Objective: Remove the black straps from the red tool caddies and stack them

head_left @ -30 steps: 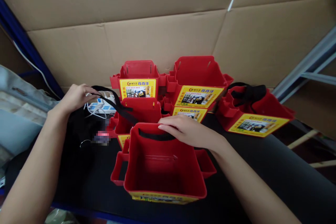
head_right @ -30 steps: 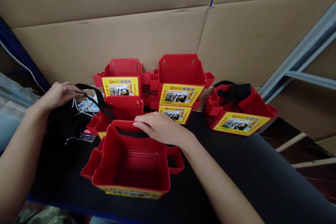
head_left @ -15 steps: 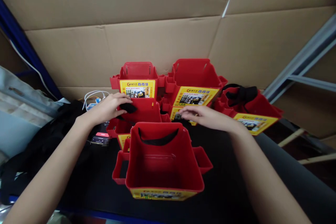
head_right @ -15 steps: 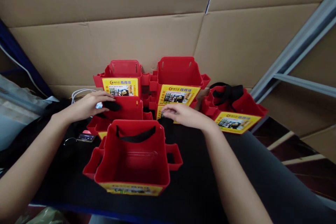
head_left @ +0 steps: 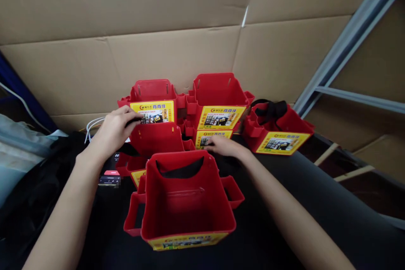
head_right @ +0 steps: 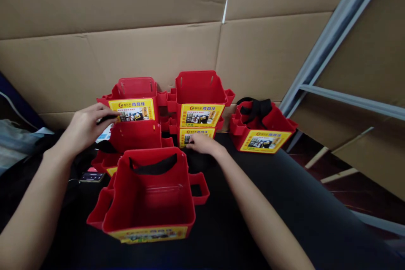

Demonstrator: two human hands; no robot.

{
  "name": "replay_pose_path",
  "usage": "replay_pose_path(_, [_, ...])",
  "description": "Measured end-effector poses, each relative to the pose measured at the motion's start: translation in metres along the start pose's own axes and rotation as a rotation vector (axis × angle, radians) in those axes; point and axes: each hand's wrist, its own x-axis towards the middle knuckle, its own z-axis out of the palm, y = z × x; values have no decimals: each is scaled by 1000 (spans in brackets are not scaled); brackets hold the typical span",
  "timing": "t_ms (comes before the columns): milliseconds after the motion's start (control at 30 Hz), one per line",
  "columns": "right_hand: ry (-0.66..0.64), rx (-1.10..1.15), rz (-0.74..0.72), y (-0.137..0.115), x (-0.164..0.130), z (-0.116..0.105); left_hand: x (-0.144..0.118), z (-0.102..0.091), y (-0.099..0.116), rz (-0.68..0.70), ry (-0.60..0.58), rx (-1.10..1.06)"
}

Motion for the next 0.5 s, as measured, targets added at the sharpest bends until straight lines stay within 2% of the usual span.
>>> replay_pose_path(67, [51, -13, 90, -3, -5, -22, 2, -10, 13, 0, 73, -77])
replay_pose_path(167, [316, 15, 116, -25, -12, -52, 13, -15, 37, -45, 120, -317])
replay_pose_path(233, [466, 63, 79, -45, -15, -63, 25, -8, 56, -74, 60, -484])
replay_pose_path(300, [531, 113, 33, -63, -14, -66, 40, 7, 74, -57, -41, -567])
replay_pose_path(433, [558, 190, -70, -75, -11, -60, 63, 36, 99, 51, -271, -444])
replay_pose_path(500, [548, 180, -101, -68, -12, -59, 70, 42, 100, 38, -270, -349])
